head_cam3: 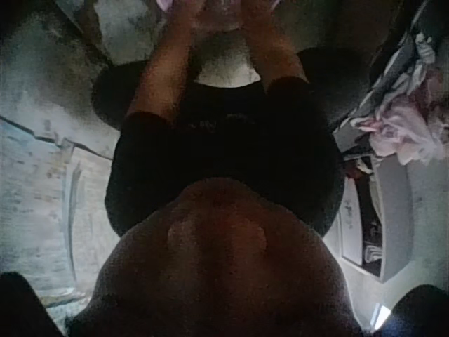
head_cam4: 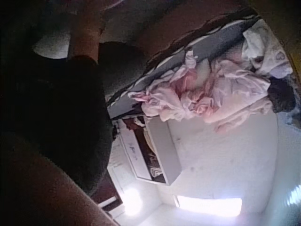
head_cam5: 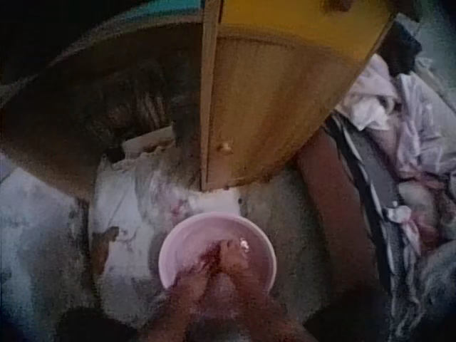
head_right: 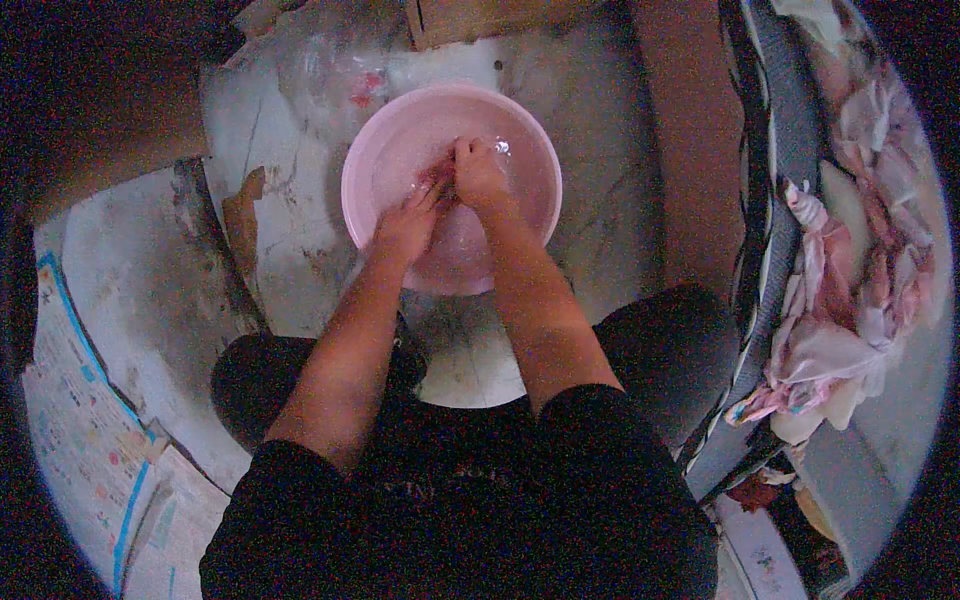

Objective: The person wipes the top and sides of a wooden desk with a pink cloth. They then dip the cloth into a pink basin of water, wring it out, and continue wiping the drawers and front of the desk.

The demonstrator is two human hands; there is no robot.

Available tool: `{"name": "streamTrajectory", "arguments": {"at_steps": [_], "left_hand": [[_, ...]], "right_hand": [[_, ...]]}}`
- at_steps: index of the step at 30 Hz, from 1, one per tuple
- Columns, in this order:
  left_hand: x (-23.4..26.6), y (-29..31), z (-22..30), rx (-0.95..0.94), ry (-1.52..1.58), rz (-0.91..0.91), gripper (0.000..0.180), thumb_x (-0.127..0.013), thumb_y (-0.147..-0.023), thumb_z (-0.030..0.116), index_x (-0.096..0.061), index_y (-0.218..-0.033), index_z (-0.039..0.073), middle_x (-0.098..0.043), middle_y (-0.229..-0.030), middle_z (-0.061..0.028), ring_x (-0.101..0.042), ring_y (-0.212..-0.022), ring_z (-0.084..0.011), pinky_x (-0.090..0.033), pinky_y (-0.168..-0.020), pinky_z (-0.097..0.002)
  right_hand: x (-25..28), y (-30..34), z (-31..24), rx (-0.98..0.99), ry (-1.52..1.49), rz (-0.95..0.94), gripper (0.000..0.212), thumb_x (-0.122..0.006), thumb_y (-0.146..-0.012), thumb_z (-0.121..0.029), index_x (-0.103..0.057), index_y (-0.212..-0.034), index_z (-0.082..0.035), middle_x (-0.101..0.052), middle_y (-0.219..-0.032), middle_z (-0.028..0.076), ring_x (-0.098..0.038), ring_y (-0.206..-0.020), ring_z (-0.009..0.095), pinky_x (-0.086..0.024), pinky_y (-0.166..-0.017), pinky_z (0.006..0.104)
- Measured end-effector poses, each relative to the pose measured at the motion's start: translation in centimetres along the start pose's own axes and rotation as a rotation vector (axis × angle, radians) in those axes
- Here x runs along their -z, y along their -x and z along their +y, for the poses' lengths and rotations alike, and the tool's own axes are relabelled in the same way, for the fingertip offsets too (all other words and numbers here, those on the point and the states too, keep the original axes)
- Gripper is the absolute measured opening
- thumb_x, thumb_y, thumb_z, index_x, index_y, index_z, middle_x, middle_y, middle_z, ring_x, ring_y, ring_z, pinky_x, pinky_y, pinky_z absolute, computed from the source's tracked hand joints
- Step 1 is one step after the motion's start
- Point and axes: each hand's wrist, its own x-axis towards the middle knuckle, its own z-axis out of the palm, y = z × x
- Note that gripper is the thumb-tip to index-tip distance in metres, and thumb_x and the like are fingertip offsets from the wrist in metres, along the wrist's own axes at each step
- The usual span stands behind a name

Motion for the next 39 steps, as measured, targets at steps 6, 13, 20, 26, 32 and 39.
{"name": "streamTrajectory", "arguments": {"at_steps": [6,13,20,26,32,39], "left_hand": [[5.0,0.3,2.6,0.024,0.255,0.027,0.059,-0.043,-0.108,0.022,-0.028,-0.164,0.014,-0.036,-0.168,-0.0134,-0.049,-0.143,-0.0345,-0.042,-0.118,-0.05],[-3.9,-5.7,-0.3,0.019,0.876,0.416,0.043,-0.04,-0.108,0.027,-0.06,-0.139,0.005,-0.07,-0.126,-0.0173,-0.067,-0.117,-0.032,-0.051,-0.102,-0.0412],[-5.2,-5.8,-3.8,0.432,1.511,0.142,0.054,-0.041,-0.108,0.044,-0.068,-0.138,0.009,-0.068,-0.139,-0.018,-0.062,-0.13,-0.0309,-0.045,-0.111,-0.0469],[0.7,-4.3,0.5,0.533,0.874,0.197,0.052,-0.054,-0.105,0.042,-0.059,-0.139,0.003,-0.067,-0.131,-0.0271,-0.062,-0.126,-0.0437,-0.047,-0.109,-0.0509],[2.1,-1.3,2.1,0.323,0.274,0.402,0.052,-0.074,-0.093,0.028,-0.055,-0.137,0.009,-0.056,-0.142,-0.019,-0.056,-0.133,-0.0368,-0.051,-0.104,-0.0527],[-0.3,-1.0,0.2,-0.013,0.143,0.358,0.038,-0.069,-0.093,0.02,-0.065,-0.13,0.018,-0.055,-0.147,-0.0051,-0.059,-0.13,-0.0305,-0.055,-0.098,-0.0496]], "right_hand": [[7.5,0.4,0.1,0.092,-0.273,-0.014,0.038,-0.068,-0.099,-0.018,-0.048,-0.128,-0.004,-0.068,-0.119,0.024,-0.069,-0.111,0.041,-0.055,-0.096,0.0502],[8.4,3.3,-7.6,0.055,0.234,-0.214,0.049,-0.068,-0.094,-0.013,-0.043,-0.134,-0.002,-0.07,-0.124,0.023,-0.071,-0.114,0.039,-0.058,-0.092,0.0507],[0.0,4.8,-6.0,-0.032,0.019,-0.272,0.05,-0.065,-0.094,-0.019,-0.045,-0.136,-0.003,-0.071,-0.121,0.024,-0.071,-0.109,0.045,-0.057,-0.088,0.0573],[1.5,5.2,-1.4,-0.104,-0.068,-0.019,0.04,-0.066,-0.093,-0.022,-0.057,-0.127,-0.003,-0.071,-0.119,0.025,-0.068,-0.111,0.046,-0.054,-0.094,0.0573],[-1.7,3.5,1.6,0.236,0.011,0.062,0.037,-0.064,-0.094,-0.02,-0.062,-0.129,-0.005,-0.065,-0.129,0.025,-0.061,-0.121,0.045,-0.049,-0.107,0.0528],[-0.2,1.8,1.7,-0.263,0.129,0.18,0.069,-0.076,-0.09,-0.037,-0.048,-0.146,-0.009,-0.051,-0.149,0.019,-0.049,-0.14,0.041,-0.045,-0.112,0.0587]]}}
